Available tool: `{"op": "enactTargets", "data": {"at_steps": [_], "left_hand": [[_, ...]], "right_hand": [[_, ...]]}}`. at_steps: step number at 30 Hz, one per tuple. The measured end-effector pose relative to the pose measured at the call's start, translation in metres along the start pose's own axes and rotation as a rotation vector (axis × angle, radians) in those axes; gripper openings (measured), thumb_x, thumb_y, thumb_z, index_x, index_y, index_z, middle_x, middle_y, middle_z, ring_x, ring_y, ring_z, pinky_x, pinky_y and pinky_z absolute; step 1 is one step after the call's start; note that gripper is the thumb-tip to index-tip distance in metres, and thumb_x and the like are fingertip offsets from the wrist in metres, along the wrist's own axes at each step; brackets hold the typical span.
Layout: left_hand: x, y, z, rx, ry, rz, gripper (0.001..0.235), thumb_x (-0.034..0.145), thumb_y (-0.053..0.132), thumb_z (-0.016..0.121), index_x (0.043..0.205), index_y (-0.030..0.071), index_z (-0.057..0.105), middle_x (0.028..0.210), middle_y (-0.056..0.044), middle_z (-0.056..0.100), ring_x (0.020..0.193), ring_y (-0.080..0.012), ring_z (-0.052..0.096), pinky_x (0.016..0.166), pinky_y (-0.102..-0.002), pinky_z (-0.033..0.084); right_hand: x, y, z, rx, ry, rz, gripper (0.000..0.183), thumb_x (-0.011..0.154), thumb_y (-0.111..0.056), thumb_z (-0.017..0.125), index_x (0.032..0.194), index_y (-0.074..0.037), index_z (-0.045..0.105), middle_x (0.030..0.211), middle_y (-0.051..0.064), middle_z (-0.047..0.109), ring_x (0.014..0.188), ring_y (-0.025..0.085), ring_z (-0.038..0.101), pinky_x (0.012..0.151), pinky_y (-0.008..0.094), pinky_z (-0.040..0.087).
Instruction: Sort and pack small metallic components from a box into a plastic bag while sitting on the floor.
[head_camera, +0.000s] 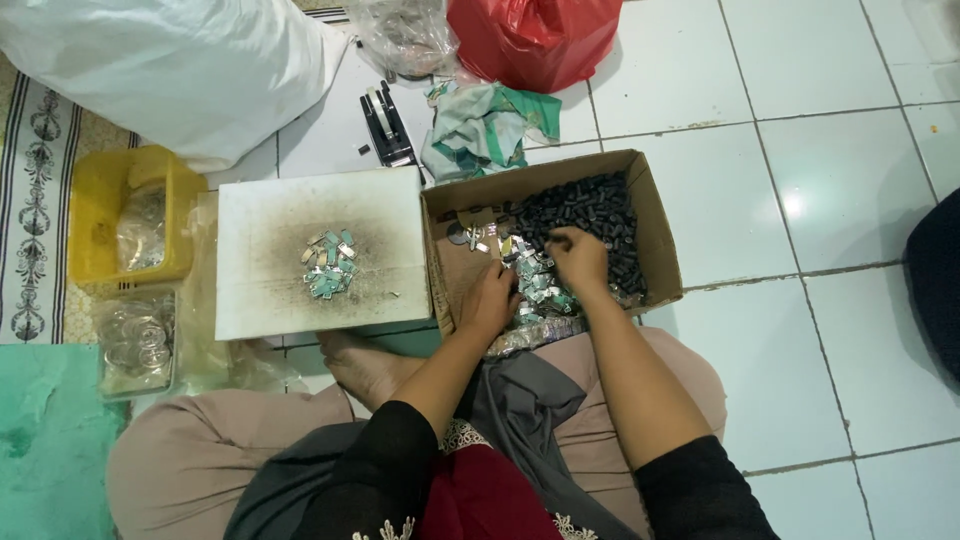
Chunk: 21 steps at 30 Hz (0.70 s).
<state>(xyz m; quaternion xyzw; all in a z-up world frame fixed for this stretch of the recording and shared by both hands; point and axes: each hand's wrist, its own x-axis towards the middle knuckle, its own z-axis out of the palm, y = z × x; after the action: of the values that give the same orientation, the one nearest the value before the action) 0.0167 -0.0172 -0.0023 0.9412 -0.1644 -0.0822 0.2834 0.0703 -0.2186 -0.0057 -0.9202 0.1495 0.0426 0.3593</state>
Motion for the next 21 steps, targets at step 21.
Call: {"op": "enactTargets", "data": {"at_steps": [21], "left_hand": [[0.026,-0.024,0.013,-0.509,0.42,-0.427,0.015,0.075,0.006,0.079,0.087,0.006,0.07,0.081,-0.016,0.074,0.083,-0.0322,0.074,0.072,-0.038,0.058]], "right_hand": [[-0.004,-0.023,0.025,-0.281,-0.166,-0.435,0.019,0.091,-0.015,0.07,0.107,-0.015,0.08,0.098,0.008,0.07,0.103,0.026,0.067,0.087,0.037,0.059]]}}
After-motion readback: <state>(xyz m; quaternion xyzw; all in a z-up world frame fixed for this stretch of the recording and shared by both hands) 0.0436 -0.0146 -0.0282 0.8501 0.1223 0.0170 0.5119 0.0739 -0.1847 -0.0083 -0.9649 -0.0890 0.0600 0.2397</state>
